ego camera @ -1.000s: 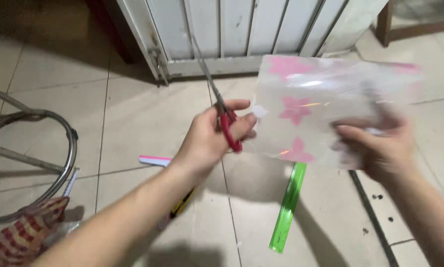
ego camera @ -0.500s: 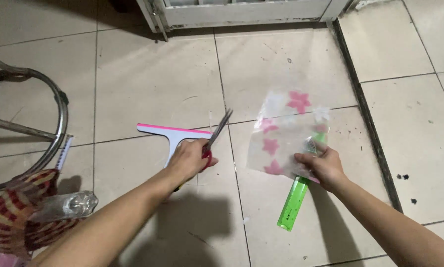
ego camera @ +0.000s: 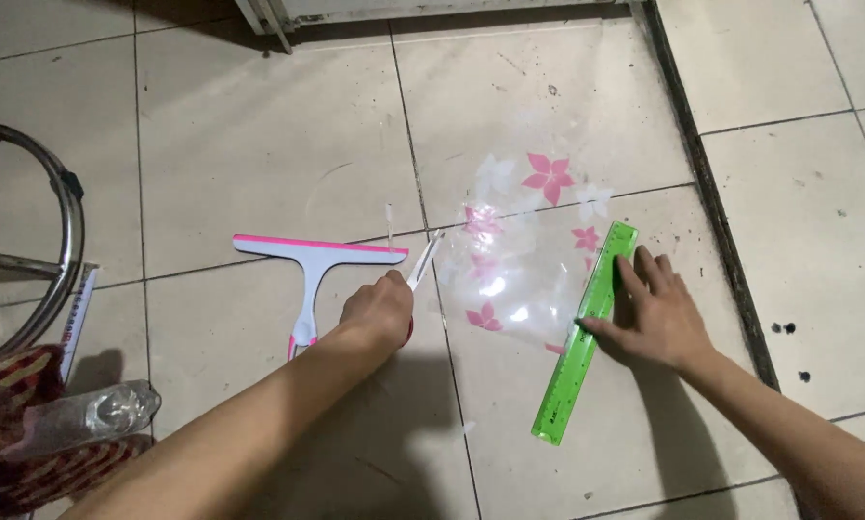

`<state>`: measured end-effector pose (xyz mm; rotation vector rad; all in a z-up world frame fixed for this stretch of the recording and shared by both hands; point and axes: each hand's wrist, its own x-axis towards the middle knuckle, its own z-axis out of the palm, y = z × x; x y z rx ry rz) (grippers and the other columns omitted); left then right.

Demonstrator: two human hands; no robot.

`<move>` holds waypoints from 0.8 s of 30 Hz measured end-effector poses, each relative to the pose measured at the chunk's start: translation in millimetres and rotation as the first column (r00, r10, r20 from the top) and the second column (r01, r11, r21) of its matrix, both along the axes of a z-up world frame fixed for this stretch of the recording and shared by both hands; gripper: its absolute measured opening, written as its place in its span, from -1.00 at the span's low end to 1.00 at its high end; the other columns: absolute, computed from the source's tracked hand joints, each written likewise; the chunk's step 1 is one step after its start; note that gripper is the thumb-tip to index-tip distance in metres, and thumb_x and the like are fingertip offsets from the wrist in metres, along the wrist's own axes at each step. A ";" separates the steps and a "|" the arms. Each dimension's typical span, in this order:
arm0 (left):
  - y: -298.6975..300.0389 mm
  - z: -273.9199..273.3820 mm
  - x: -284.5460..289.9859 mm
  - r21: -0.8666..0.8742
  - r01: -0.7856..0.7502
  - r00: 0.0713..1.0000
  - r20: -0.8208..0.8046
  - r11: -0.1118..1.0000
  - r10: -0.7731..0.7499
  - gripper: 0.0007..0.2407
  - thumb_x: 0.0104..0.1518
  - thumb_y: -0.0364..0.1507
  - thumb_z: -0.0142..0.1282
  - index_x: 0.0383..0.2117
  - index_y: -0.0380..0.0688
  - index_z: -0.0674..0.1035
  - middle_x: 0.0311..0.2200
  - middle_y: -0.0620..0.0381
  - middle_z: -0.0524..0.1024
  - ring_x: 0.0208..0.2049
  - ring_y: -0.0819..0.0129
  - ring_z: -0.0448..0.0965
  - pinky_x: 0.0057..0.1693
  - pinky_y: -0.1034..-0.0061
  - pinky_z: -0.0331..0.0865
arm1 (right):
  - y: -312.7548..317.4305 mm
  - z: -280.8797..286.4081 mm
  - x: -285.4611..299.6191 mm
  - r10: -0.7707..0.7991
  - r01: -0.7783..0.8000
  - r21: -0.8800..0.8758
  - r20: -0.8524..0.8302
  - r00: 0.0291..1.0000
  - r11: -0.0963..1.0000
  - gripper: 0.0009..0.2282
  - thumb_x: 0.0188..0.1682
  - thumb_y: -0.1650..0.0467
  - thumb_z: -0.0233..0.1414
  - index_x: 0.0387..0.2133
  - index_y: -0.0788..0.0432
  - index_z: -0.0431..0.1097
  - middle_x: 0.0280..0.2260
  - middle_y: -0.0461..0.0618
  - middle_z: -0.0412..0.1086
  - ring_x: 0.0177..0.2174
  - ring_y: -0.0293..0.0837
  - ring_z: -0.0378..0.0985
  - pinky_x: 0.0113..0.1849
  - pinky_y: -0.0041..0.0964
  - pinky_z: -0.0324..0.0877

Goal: Cutting a piece of decorative floral window film to size and applying it to a glass window pane by smoothing it with hands.

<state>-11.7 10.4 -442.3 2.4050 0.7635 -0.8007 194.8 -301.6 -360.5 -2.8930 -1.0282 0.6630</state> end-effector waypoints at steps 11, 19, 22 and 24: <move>-101.2 -12.3 46.9 0.443 0.433 0.527 0.582 0.785 -0.619 -0.30 0.11 0.04 -0.01 0.35 -0.06 0.26 0.37 -0.47 0.04 0.37 -0.41 0.05 0.40 -0.12 -0.12 | -50.4 -44.1 100.3 -0.255 0.255 -0.075 0.007 0.967 0.964 0.11 -0.59 0.07 0.52 0.33 0.21 0.18 0.09 0.39 0.29 0.09 0.23 0.37 0.10 0.05 0.35; -151.1 4.6 75.9 0.286 0.313 0.634 0.647 0.906 -0.423 -0.45 0.25 -0.04 -0.22 0.28 -0.10 0.28 0.36 -0.35 0.07 0.39 -0.28 -0.03 0.39 -0.02 -0.20 | -13.7 -17.9 75.5 -0.562 0.560 -0.043 -0.086 0.823 0.827 -0.30 -0.21 0.37 0.39 0.22 0.36 0.27 -0.11 0.33 0.52 -0.21 0.12 0.68 -0.16 -0.08 0.60; -149.4 24.4 69.9 0.333 0.272 0.602 0.673 0.903 -0.430 -0.56 0.22 -0.13 -0.05 0.12 -0.14 0.42 0.25 -0.27 0.28 0.27 -0.19 0.19 0.26 0.09 0.05 | -8.5 -11.0 76.6 -0.656 0.663 -0.025 -0.173 0.735 0.749 -0.30 -0.20 0.46 0.39 0.24 0.34 0.24 -0.09 0.31 0.51 -0.22 0.12 0.66 -0.15 -0.06 0.59; -155.0 25.9 61.3 0.363 0.266 0.598 0.664 0.893 -0.448 -0.59 0.20 -0.16 0.01 0.06 -0.17 0.46 0.20 -0.23 0.33 0.21 -0.12 0.23 0.16 0.17 0.14 | -7.3 -10.5 79.1 -0.705 0.726 0.004 -0.236 0.669 0.687 -0.32 -0.21 0.52 0.40 0.23 0.34 0.25 -0.10 0.32 0.51 -0.27 0.13 0.64 -0.19 -0.05 0.59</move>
